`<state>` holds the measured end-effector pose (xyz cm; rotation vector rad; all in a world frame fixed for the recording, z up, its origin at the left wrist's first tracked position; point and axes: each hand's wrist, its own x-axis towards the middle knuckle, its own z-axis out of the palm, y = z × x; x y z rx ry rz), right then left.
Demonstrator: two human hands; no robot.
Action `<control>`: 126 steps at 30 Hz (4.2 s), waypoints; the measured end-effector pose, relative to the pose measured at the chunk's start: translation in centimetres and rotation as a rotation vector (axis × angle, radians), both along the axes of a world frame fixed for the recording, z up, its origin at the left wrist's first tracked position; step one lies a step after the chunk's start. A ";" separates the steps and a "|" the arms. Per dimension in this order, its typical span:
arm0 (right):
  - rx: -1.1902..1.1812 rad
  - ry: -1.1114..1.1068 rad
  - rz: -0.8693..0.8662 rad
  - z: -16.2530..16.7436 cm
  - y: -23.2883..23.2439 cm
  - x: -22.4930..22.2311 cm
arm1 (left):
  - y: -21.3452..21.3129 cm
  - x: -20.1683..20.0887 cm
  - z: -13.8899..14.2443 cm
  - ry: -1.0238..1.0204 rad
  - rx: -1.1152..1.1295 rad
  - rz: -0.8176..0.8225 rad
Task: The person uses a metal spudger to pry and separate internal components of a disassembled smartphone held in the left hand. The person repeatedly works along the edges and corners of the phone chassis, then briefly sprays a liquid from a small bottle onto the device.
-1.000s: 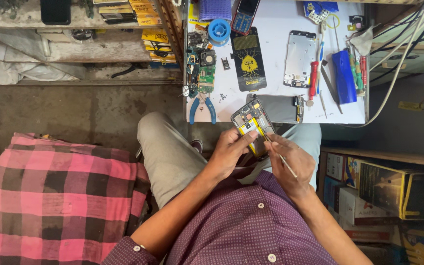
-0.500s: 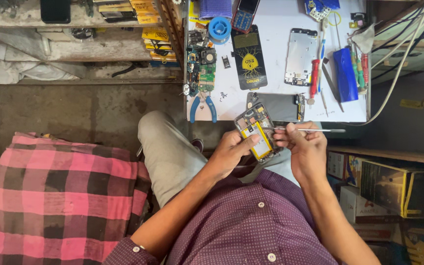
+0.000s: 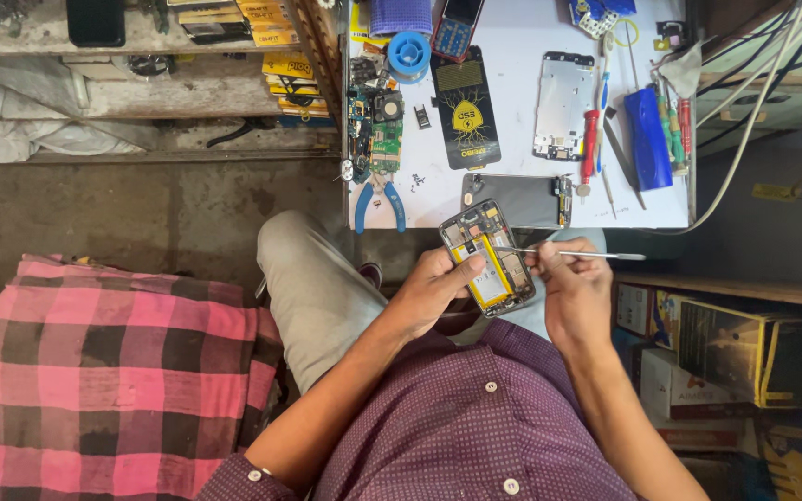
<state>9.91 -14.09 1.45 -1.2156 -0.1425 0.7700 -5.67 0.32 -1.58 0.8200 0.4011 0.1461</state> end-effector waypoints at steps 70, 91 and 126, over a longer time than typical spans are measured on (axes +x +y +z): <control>-0.203 0.422 0.158 -3.1 -2.9 -3.6 | -0.6 -1.0 3.1 0.416 0.539 0.200; -0.188 0.102 0.131 -1.6 -3.9 -4.7 | -0.5 -1.2 3.0 0.407 0.414 0.201; -0.159 0.166 0.170 0.3 -2.9 -4.9 | -0.7 -2.3 3.8 0.457 0.449 0.068</control>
